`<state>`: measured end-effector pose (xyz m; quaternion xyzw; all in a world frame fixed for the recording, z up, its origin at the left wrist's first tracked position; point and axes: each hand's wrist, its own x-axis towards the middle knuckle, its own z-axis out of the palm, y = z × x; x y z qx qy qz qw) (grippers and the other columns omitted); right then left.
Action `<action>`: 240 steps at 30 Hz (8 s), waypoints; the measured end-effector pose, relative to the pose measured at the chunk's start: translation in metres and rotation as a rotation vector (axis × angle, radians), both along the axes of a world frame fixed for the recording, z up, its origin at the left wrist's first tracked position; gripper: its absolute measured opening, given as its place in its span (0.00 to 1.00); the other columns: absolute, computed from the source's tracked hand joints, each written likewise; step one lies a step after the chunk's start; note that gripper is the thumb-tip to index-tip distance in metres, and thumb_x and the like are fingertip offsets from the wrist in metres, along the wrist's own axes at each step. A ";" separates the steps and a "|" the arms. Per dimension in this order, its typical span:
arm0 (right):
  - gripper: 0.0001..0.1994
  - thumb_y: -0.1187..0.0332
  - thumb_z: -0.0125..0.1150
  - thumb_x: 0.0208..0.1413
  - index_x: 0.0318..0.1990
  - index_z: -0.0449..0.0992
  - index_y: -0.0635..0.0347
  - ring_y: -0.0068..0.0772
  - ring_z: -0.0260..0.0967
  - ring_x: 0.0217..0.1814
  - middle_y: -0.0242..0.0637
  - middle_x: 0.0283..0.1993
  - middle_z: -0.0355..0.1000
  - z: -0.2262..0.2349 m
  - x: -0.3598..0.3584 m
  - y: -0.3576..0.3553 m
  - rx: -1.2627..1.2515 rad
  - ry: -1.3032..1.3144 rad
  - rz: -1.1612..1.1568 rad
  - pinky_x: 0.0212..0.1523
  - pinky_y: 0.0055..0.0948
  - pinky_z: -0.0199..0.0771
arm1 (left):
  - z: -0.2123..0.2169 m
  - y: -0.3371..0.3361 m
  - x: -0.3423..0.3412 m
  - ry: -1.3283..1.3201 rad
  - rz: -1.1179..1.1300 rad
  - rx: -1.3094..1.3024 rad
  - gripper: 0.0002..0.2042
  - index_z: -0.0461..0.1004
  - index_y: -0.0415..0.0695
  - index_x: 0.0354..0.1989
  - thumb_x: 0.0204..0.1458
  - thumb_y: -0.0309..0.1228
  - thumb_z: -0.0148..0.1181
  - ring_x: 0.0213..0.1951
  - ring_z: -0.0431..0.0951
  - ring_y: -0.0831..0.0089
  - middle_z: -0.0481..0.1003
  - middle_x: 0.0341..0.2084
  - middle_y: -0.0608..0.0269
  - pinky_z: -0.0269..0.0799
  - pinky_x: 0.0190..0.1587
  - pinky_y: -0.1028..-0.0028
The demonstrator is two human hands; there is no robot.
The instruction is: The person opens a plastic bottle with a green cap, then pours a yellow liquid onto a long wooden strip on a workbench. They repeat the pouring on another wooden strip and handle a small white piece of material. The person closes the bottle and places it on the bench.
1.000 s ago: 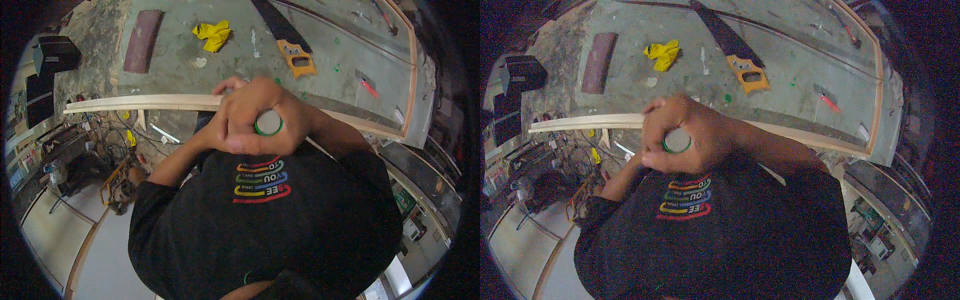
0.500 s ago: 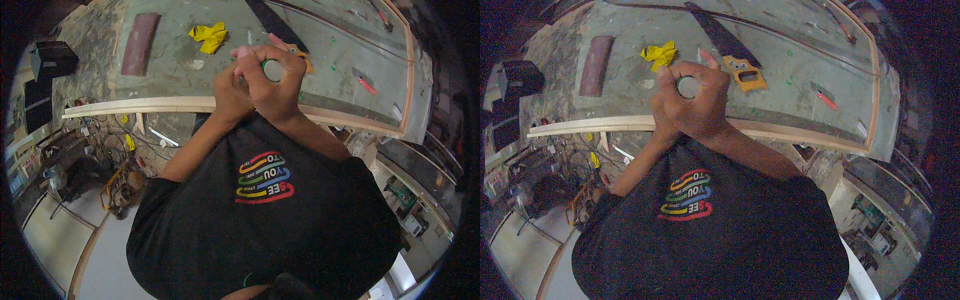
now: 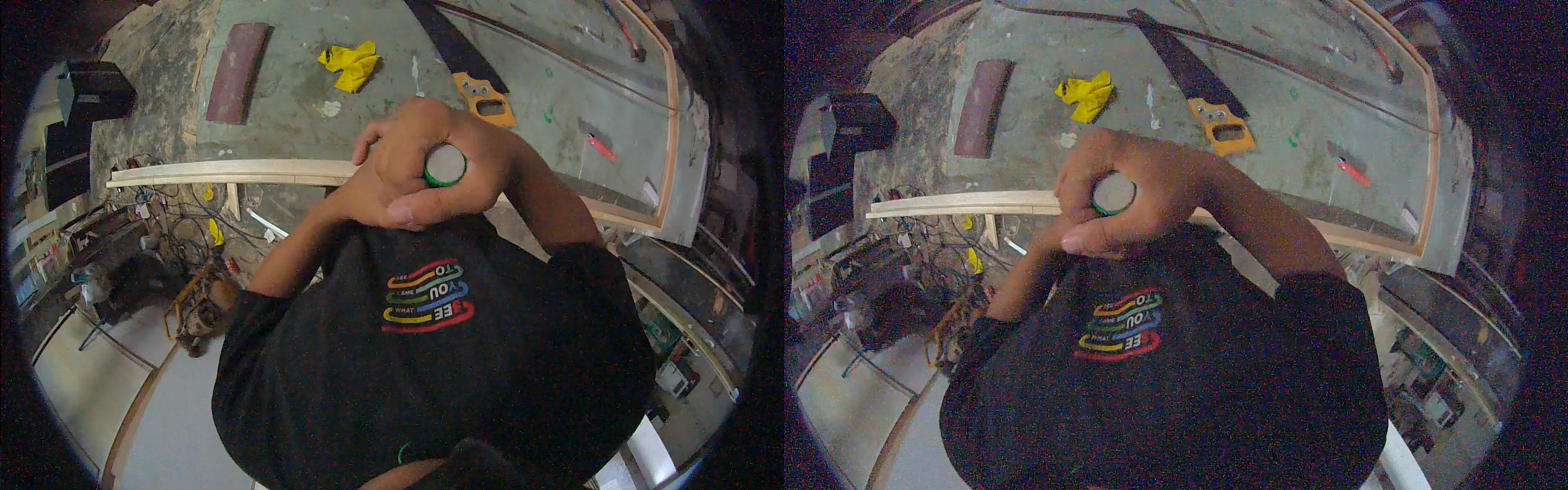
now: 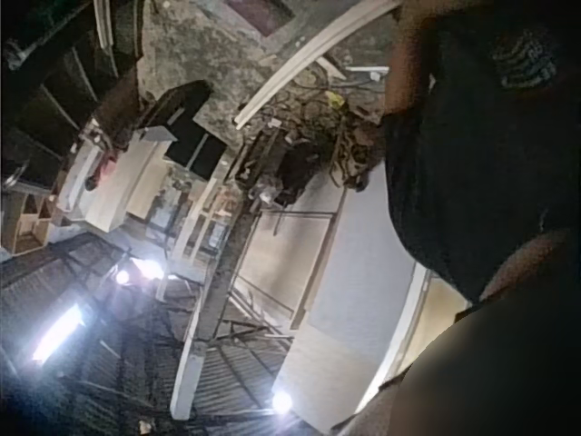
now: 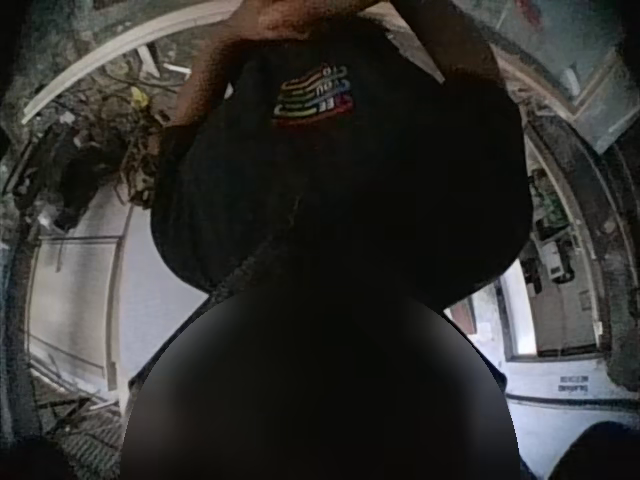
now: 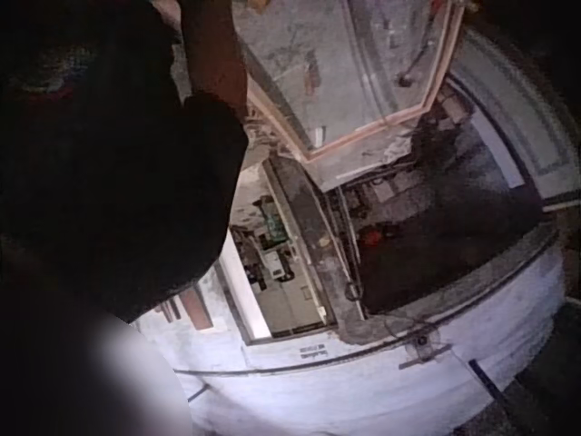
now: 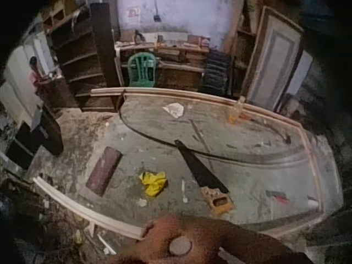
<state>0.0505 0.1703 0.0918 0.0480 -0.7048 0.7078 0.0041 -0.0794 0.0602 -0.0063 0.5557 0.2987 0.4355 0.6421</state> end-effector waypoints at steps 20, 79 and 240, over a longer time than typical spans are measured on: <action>0.09 0.70 0.73 0.49 0.23 0.77 0.58 0.34 0.78 0.34 0.34 0.30 0.79 -0.012 0.004 -0.042 0.291 0.163 -1.135 0.51 0.39 0.74 | -0.005 0.021 0.029 0.313 0.598 0.267 0.27 0.76 0.40 0.50 0.42 0.38 0.75 0.52 0.78 0.62 0.77 0.47 0.54 0.69 0.57 0.63; 0.22 0.61 0.76 0.51 0.49 0.77 0.64 0.31 0.73 0.49 0.36 0.45 0.76 -0.055 0.040 -0.018 0.269 0.270 -1.191 0.53 0.31 0.72 | -0.008 0.031 0.022 0.256 0.841 0.239 0.29 0.71 0.38 0.48 0.38 0.33 0.80 0.37 0.82 0.66 0.80 0.35 0.54 0.78 0.41 0.68; 0.09 0.67 0.76 0.47 0.30 0.80 0.57 0.40 0.77 0.33 0.36 0.30 0.79 -0.091 -0.023 -0.019 0.588 0.016 -0.908 0.38 0.37 0.74 | -0.090 0.031 -0.032 0.656 0.540 0.120 0.23 0.74 0.43 0.52 0.47 0.37 0.68 0.50 0.76 0.46 0.77 0.46 0.49 0.71 0.51 0.56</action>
